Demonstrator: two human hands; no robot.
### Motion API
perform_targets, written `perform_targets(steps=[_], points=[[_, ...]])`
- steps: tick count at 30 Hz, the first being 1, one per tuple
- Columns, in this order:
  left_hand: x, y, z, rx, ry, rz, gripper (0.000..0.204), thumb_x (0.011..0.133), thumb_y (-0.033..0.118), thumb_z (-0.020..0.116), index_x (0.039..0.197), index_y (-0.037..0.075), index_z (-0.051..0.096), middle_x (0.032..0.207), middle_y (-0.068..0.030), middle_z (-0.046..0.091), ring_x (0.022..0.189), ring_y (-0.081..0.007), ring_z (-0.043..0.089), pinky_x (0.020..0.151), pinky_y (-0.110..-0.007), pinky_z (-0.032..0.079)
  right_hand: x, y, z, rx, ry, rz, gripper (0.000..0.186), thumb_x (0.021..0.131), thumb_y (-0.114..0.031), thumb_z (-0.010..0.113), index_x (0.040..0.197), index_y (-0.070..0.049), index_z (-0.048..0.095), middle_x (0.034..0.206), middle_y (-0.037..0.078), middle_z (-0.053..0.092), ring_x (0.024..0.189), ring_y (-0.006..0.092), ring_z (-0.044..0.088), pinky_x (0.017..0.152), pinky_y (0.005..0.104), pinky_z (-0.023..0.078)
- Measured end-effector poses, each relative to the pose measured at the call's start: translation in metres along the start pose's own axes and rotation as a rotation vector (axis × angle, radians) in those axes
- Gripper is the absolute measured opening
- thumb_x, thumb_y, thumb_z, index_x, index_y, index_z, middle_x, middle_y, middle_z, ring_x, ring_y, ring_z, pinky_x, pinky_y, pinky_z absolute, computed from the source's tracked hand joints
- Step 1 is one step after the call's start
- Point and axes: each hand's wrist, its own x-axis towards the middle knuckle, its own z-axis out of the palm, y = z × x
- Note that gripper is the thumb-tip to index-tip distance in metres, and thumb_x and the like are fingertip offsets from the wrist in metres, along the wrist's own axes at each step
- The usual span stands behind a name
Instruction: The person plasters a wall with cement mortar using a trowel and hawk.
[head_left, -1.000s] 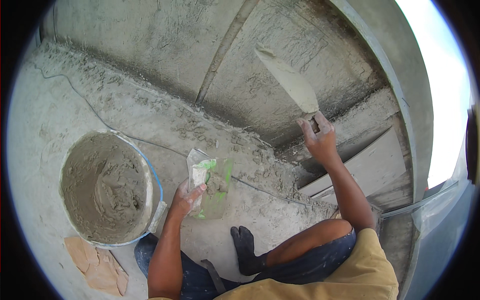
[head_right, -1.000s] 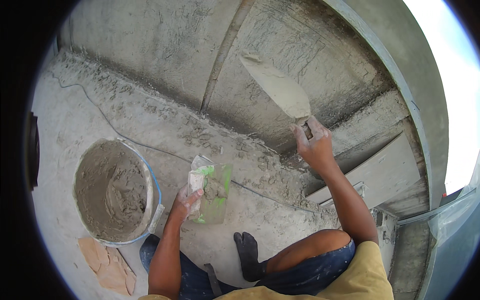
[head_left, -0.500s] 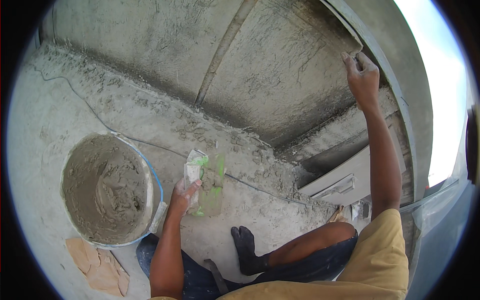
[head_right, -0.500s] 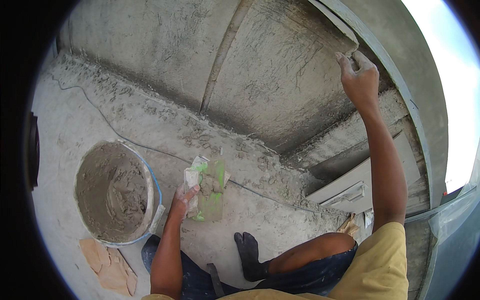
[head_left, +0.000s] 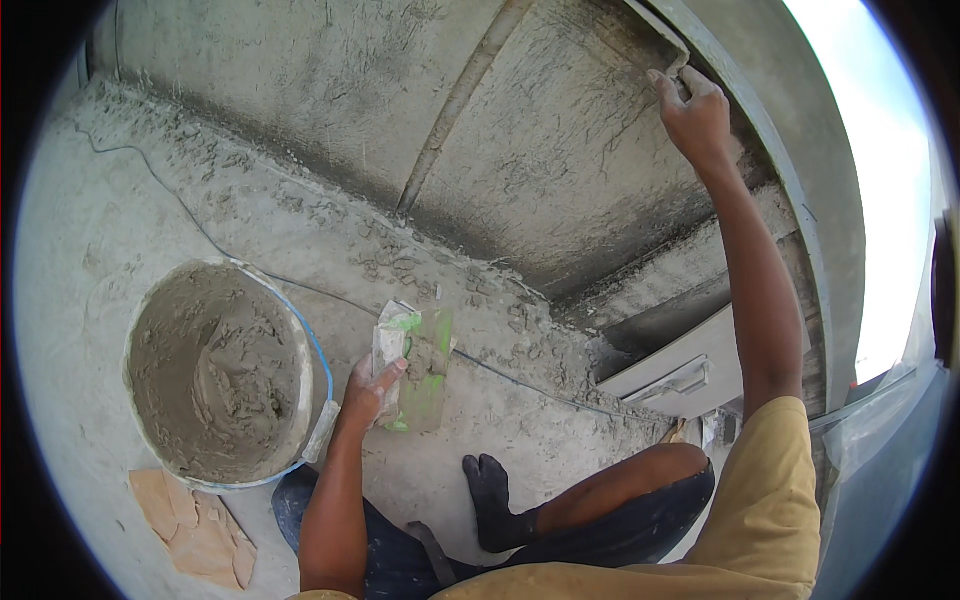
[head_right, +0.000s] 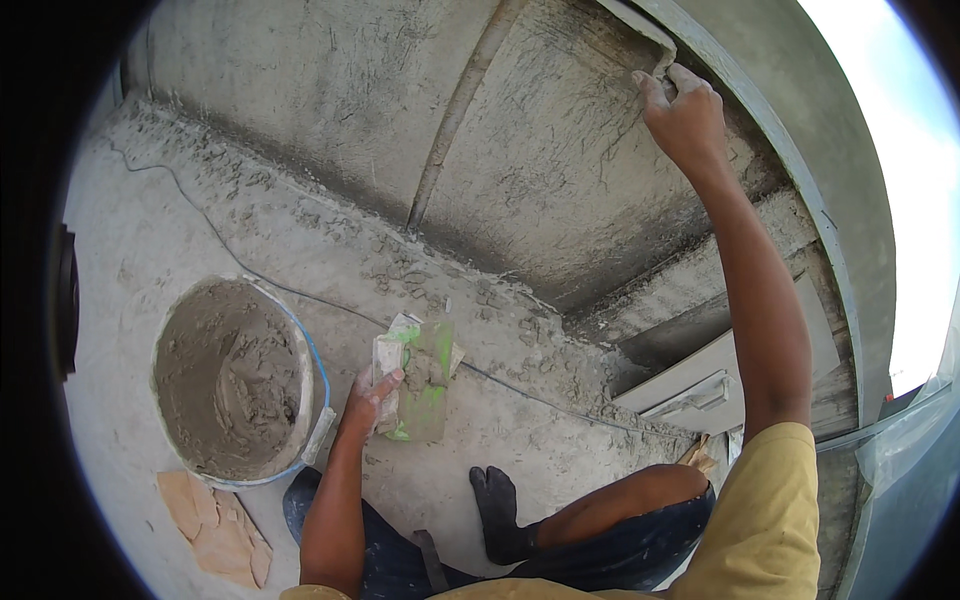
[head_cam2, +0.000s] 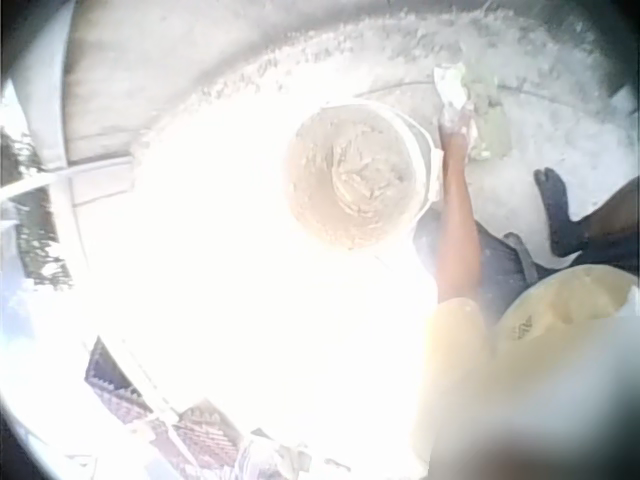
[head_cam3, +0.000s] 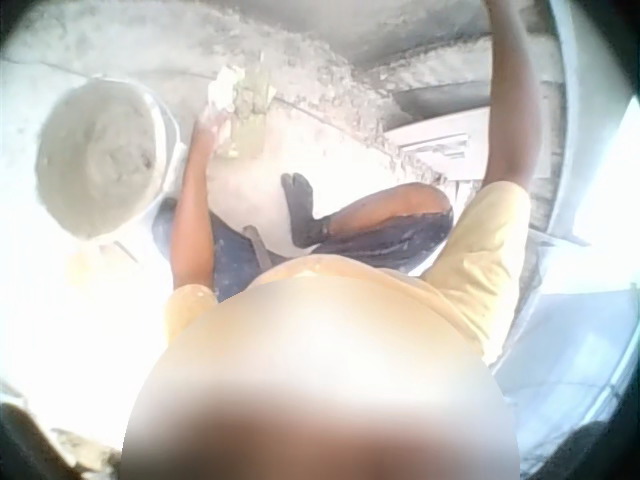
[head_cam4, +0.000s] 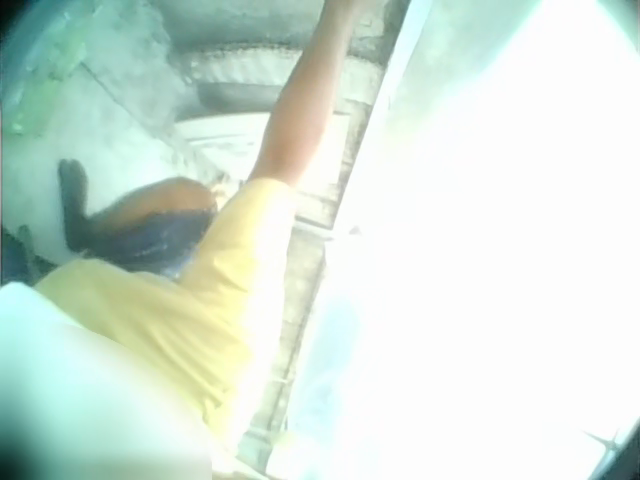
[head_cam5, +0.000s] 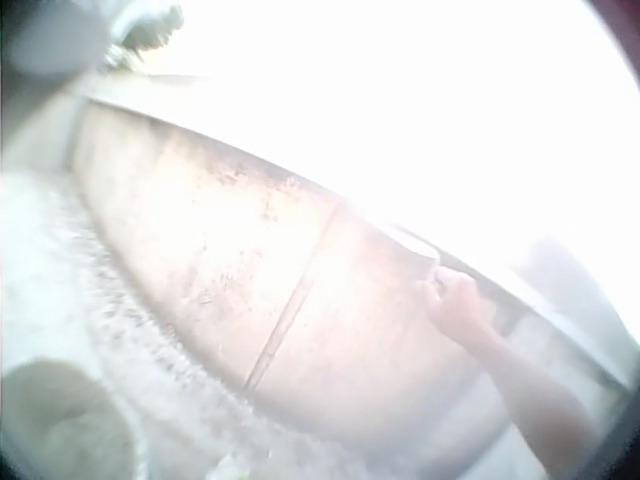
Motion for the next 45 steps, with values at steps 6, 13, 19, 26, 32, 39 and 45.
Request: perform_targets(steps=[6, 13, 19, 26, 32, 39, 45], points=[[0.001, -0.004, -0.001, -0.061, -0.035, -0.012, 0.044, 0.089, 0.028, 0.065, 0.119, -0.004, 0.059, 0.106, -0.0088, 0.065, 0.097, -0.0164, 0.058, 0.09, -0.03, 0.043, -0.04, -0.015, -0.014, 0.112, 0.105, 0.019, 0.028, 0.087, -0.026, 0.069, 0.087, 0.002, 0.063, 0.064, 0.016, 0.056, 0.054, 0.0259, 0.047, 0.056, 0.0368, 0.043], [0.002, -0.003, -0.001, -0.069, -0.01, 0.025, 0.044, 0.09, 0.028, 0.065, 0.12, -0.003, 0.059, 0.109, -0.0087, 0.065, 0.1, -0.0164, 0.058, 0.091, -0.03, 0.043, -0.081, 0.036, -0.039, -0.025, -0.143, 0.085, 0.027, 0.088, -0.025, 0.068, 0.086, 0.002, 0.063, 0.063, 0.017, 0.054, 0.054, 0.0244, 0.046, 0.057, 0.0363, 0.042], [0.001, -0.001, 0.001, -0.036, -0.011, 0.015, 0.043, 0.089, 0.027, 0.065, 0.119, -0.003, 0.06, 0.108, -0.0087, 0.065, 0.098, -0.0163, 0.058, 0.091, -0.03, 0.043, -0.027, 0.047, -0.024, 0.024, -0.029, -0.008, 0.037, 0.088, -0.03, 0.068, 0.075, 0.003, 0.057, 0.064, 0.02, 0.055, 0.057, 0.0351, 0.051, 0.058, 0.041, 0.043], [0.001, 0.002, 0.002, -0.014, -0.004, 0.022, 0.04, 0.09, 0.026, 0.065, 0.118, -0.003, 0.061, 0.105, -0.0104, 0.065, 0.096, -0.0172, 0.059, 0.089, -0.031, 0.044, -0.047, 0.0, -0.035, 0.07, 0.033, -0.016, 0.032, 0.09, -0.026, 0.066, 0.08, 0.003, 0.06, 0.061, 0.012, 0.051, 0.055, 0.0185, 0.045, 0.055, 0.0337, 0.04], [0.004, -0.005, 0.001, -0.037, -0.004, 0.027, 0.041, 0.09, 0.026, 0.065, 0.118, -0.004, 0.06, 0.107, -0.0106, 0.065, 0.097, -0.0177, 0.059, 0.09, -0.031, 0.044, -0.048, 0.028, -0.031, 0.078, -0.192, 0.098, 0.038, 0.089, -0.031, 0.066, 0.074, 0.003, 0.057, 0.057, 0.012, 0.051, 0.054, 0.0194, 0.047, 0.056, 0.0363, 0.042], [0.006, -0.006, -0.001, -0.008, -0.004, 0.018, 0.042, 0.09, 0.026, 0.065, 0.119, -0.003, 0.06, 0.108, -0.0104, 0.066, 0.099, -0.0182, 0.06, 0.091, -0.031, 0.044, 0.012, -0.004, -0.031, 0.13, -0.259, 0.227, 0.039, 0.09, -0.034, 0.064, 0.079, 0.003, 0.062, 0.064, 0.012, 0.061, 0.059, 0.0185, 0.057, 0.06, 0.0347, 0.047], [-0.002, -0.001, -0.006, 0.028, 0.014, 0.003, 0.042, 0.089, 0.027, 0.066, 0.119, -0.002, 0.06, 0.108, -0.0093, 0.066, 0.098, -0.0181, 0.06, 0.09, -0.031, 0.044, -0.03, 0.031, -0.057, 0.145, -0.25, 0.328, 0.036, 0.092, -0.031, 0.063, 0.074, 0.0, 0.06, 0.06, 0.005, 0.055, 0.054, 0.0113, 0.052, 0.052, 0.0309, 0.041]])
